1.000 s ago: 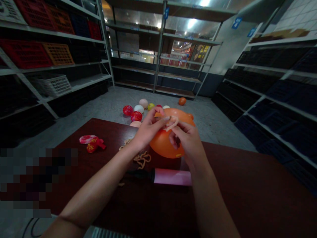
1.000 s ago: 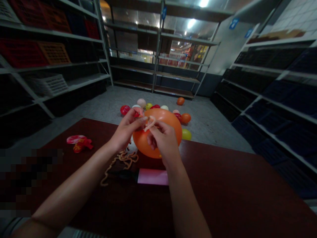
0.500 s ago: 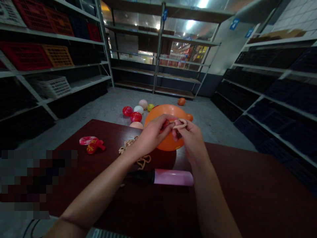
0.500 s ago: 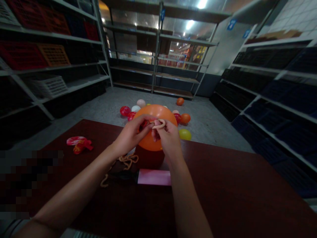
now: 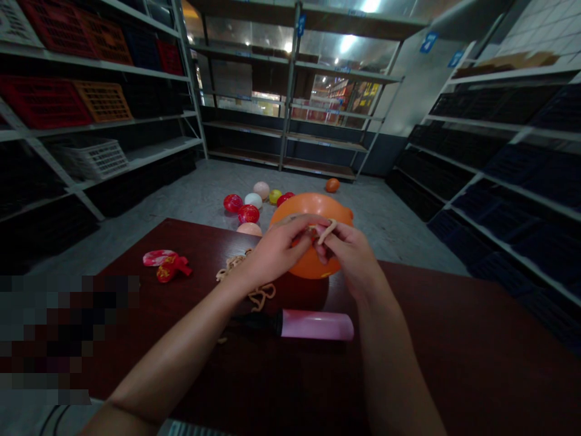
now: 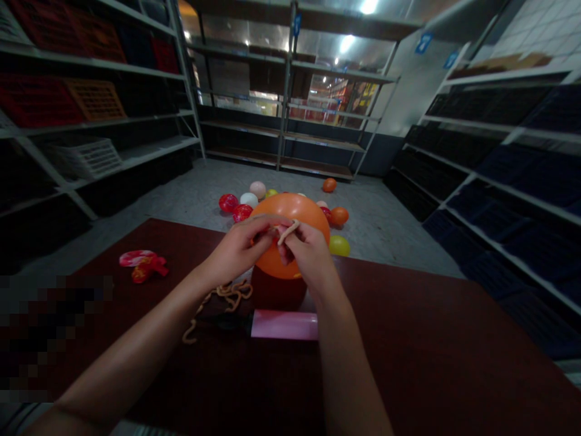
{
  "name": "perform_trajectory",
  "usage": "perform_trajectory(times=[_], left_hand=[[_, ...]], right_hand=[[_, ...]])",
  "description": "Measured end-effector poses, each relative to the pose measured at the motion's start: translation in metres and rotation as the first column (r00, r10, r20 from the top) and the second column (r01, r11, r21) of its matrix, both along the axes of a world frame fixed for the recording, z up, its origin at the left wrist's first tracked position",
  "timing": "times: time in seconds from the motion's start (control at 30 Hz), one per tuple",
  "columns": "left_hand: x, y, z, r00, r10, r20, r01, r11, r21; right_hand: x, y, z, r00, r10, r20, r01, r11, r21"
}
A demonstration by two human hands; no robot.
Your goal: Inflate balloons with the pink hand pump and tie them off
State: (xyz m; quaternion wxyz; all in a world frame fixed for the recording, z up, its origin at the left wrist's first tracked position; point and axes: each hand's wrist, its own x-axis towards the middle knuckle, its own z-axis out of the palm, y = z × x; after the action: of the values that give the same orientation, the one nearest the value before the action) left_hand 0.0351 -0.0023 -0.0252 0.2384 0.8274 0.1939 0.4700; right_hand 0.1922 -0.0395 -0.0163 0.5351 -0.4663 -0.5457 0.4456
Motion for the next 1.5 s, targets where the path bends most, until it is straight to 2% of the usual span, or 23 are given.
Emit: perform_trajectory(times=[0.13,0.27,0.33,0.5,0.63,0.8,0.9,1.03,1.13,1.2,1.33,1.4,1.5], left_hand=[[0.005,-0.004,-0.001,0.991,0.131,-0.039,-0.128,0.989,0.076],[0.009,-0.006,-0.003,0.946,0.314,-0.081,-0.297,0.939,0.173],[0.010,-0.006,-0.004,0.932,0.352,-0.089,-0.327,0.921,0.210],[0.008,-0.005,-0.004,0.941,0.324,-0.096,-0.298,0.930,0.213],[0.005,-0.003,-0.004,0.945,0.311,-0.104,-0.289,0.939,0.183],[0.004,-0.003,-0.005,0.929,0.343,-0.136,-0.304,0.921,0.246],[0.005,-0.005,-0.005,0.942,0.306,-0.141,-0.260,0.927,0.270],[0.007,-0.007,-0.002,0.970,0.242,0.009,-0.237,0.944,0.230],[0.006,-0.007,0.001,0.947,0.295,0.126,-0.314,0.934,0.172],[0.005,-0.007,0.002,0.930,0.335,0.150,-0.358,0.918,0.169],[0.001,-0.005,0.003,0.905,0.388,0.173,-0.421,0.876,0.235],[0.000,-0.005,0.004,0.897,0.404,0.182,-0.439,0.865,0.245],[0.000,-0.007,0.005,0.898,0.398,0.190,-0.434,0.872,0.226]], right_hand=[[-0.001,0.003,-0.001,0.999,-0.007,-0.047,0.007,1.000,0.008],[0.000,0.004,-0.002,0.996,-0.023,-0.084,0.025,1.000,0.015],[0.000,0.004,-0.003,0.996,-0.031,-0.081,0.034,0.999,0.034],[-0.002,0.002,-0.004,0.996,-0.047,-0.072,0.053,0.994,0.093],[-0.005,0.002,-0.003,0.999,-0.038,-0.037,0.040,0.997,0.060],[-0.010,0.003,-0.006,0.993,-0.116,-0.034,0.117,0.992,0.038],[-0.011,0.002,-0.006,0.987,-0.158,-0.009,0.158,0.983,0.091],[-0.012,-0.004,-0.001,0.962,-0.270,-0.028,0.271,0.943,0.193],[-0.015,-0.006,0.000,0.932,-0.356,-0.065,0.361,0.901,0.239],[-0.018,-0.006,0.000,0.941,-0.326,-0.089,0.338,0.915,0.220],[-0.020,-0.006,0.001,0.984,-0.145,-0.101,0.154,0.985,0.083],[-0.019,-0.007,0.003,0.989,-0.092,-0.116,0.096,0.995,0.031],[-0.018,-0.007,0.004,0.986,-0.081,-0.148,0.082,0.997,-0.001]])
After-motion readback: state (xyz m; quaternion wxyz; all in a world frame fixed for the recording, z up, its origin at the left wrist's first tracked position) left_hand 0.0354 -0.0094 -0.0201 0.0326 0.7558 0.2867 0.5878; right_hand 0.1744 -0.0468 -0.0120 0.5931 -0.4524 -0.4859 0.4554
